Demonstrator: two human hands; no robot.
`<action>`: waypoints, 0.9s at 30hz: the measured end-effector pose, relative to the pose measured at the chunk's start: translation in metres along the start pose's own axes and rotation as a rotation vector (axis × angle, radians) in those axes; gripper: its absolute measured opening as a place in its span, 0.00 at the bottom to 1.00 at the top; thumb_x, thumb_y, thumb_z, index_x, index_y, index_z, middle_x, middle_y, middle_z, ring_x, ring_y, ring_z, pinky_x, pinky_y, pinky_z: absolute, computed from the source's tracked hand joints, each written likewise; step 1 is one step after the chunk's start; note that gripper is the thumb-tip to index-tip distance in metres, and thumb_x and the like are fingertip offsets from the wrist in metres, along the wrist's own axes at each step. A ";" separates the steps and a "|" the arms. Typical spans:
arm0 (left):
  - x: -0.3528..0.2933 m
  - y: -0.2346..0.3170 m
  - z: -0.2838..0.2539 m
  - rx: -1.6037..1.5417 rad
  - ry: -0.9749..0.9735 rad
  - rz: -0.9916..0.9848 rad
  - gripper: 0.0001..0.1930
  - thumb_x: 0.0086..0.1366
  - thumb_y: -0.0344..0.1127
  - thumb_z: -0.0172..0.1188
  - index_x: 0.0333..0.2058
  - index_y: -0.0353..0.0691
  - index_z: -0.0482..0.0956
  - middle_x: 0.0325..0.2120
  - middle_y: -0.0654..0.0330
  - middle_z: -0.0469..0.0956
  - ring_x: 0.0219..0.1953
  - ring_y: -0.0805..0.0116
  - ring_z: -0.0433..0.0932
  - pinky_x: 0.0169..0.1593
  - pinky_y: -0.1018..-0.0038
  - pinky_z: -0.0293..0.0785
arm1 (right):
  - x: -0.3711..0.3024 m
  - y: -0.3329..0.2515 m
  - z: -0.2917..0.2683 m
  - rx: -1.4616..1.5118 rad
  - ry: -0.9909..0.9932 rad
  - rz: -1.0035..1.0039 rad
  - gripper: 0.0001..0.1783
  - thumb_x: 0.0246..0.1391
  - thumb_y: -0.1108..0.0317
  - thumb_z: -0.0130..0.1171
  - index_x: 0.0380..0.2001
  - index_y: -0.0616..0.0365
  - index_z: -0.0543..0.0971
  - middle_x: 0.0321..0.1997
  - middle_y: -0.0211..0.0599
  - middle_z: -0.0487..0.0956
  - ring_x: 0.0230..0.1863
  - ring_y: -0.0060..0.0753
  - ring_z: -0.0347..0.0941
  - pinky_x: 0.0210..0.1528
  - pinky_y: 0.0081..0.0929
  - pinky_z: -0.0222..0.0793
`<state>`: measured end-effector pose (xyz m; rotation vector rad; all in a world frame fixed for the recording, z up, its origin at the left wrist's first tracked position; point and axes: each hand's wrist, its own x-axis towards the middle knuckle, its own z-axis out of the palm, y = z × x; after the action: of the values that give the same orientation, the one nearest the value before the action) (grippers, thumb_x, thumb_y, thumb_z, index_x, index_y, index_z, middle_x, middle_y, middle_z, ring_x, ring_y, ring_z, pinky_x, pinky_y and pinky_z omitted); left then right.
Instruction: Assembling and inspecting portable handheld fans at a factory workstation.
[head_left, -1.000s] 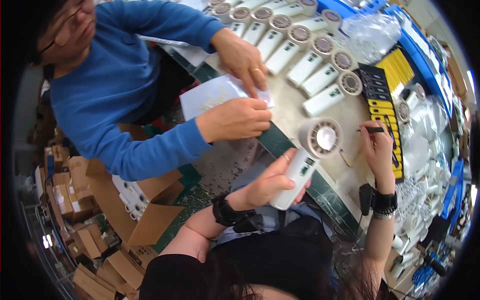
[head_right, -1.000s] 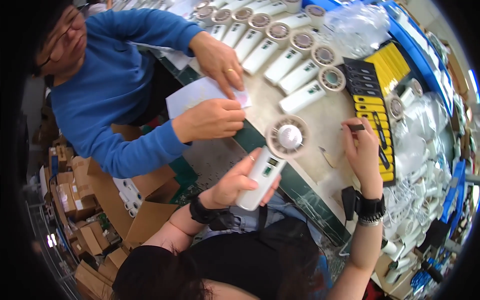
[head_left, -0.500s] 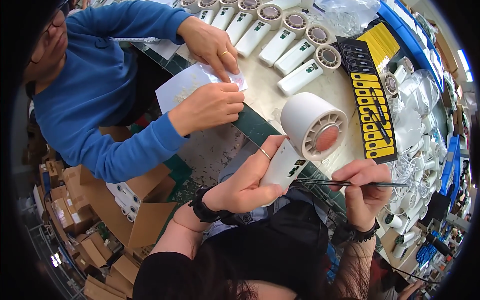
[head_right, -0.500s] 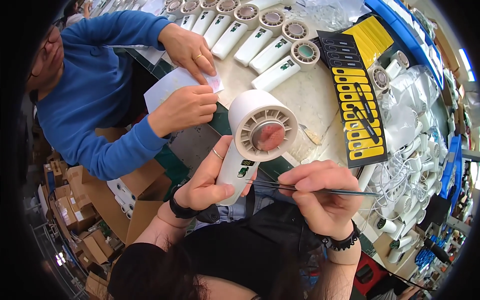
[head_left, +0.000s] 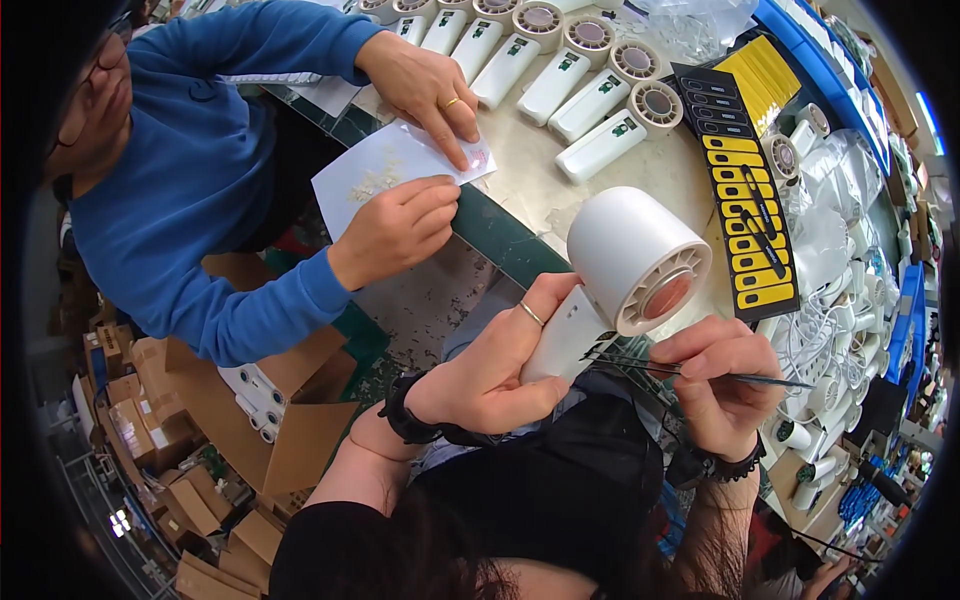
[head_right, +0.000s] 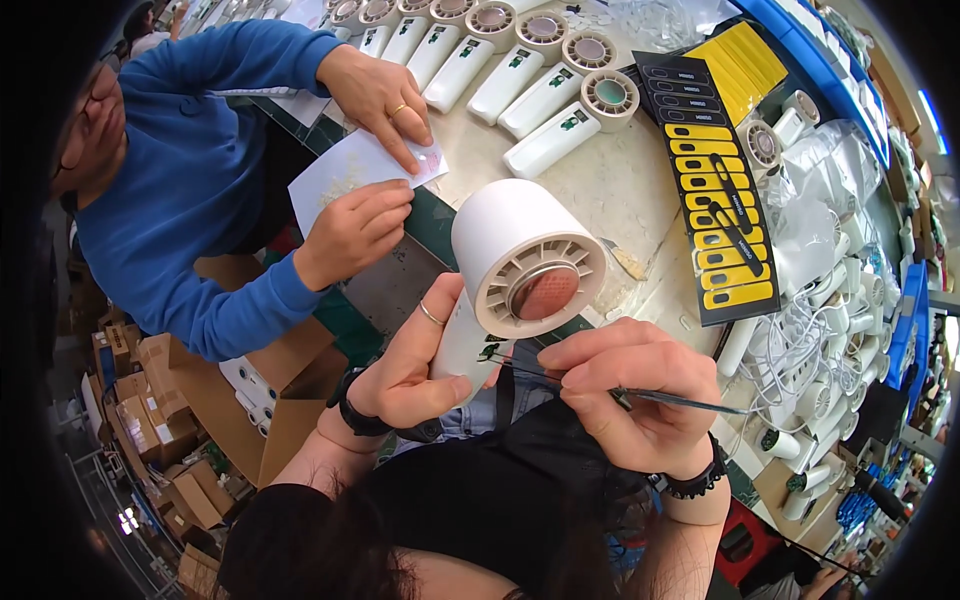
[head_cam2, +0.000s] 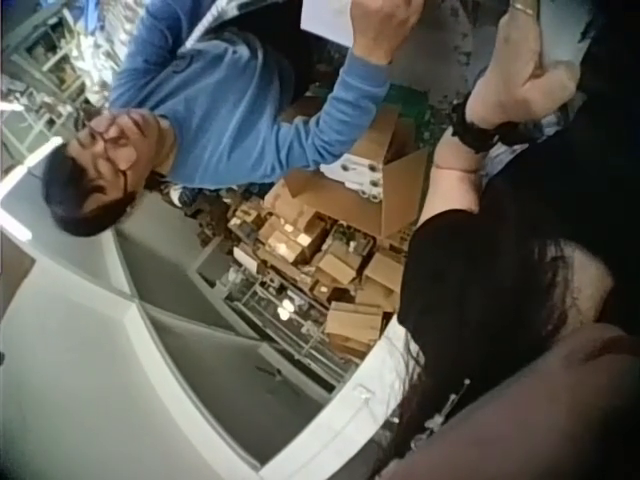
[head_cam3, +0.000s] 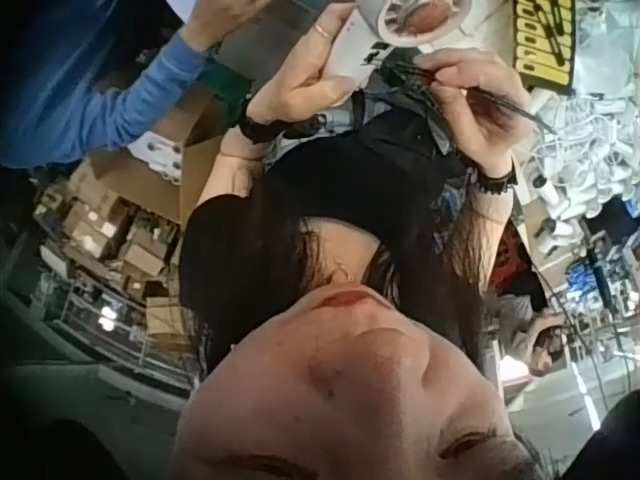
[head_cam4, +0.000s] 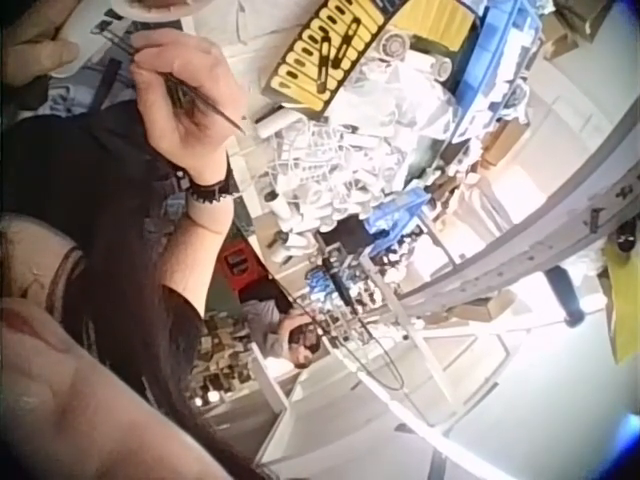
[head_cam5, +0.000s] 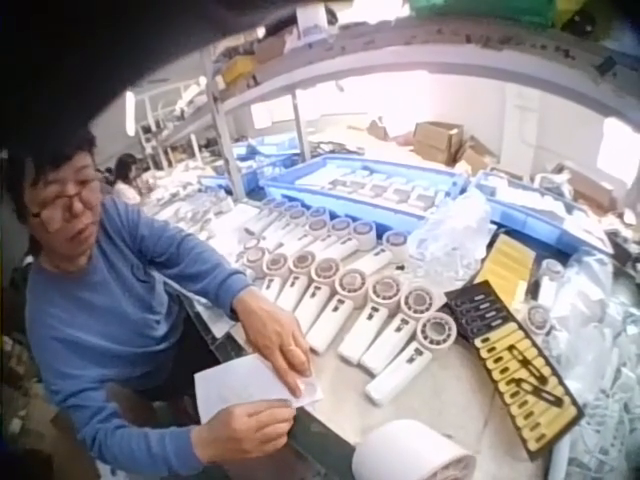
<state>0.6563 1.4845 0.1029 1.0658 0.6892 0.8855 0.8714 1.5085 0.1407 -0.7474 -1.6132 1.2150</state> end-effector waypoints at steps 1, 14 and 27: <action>0.000 0.001 0.000 0.010 -0.005 -0.014 0.38 0.50 0.27 0.50 0.60 0.27 0.46 0.41 0.53 0.69 0.40 0.70 0.68 0.45 0.77 0.63 | 0.000 -0.001 0.000 -0.018 -0.006 -0.007 0.07 0.44 0.83 0.60 0.28 0.61 0.76 0.32 0.48 0.80 0.29 0.29 0.76 0.31 0.21 0.73; 0.001 0.002 0.000 0.025 0.006 -0.027 0.37 0.50 0.27 0.50 0.60 0.28 0.47 0.40 0.54 0.70 0.40 0.71 0.69 0.45 0.77 0.64 | 0.002 0.006 0.001 -0.016 -0.049 0.032 0.06 0.52 0.74 0.57 0.31 0.58 0.69 0.29 0.48 0.77 0.25 0.28 0.73 0.27 0.20 0.73; 0.009 -0.018 -0.003 -0.306 0.071 -0.074 0.39 0.48 0.35 0.54 0.59 0.37 0.48 0.37 0.53 0.69 0.33 0.69 0.72 0.36 0.75 0.71 | -0.014 -0.001 -0.007 -0.359 -0.092 -0.492 0.11 0.47 0.77 0.61 0.32 0.54 0.70 0.31 0.43 0.77 0.24 0.31 0.73 0.19 0.18 0.67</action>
<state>0.6626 1.4896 0.0842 0.7349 0.6239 0.9340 0.8829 1.4988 0.1375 -0.4681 -1.9735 0.6217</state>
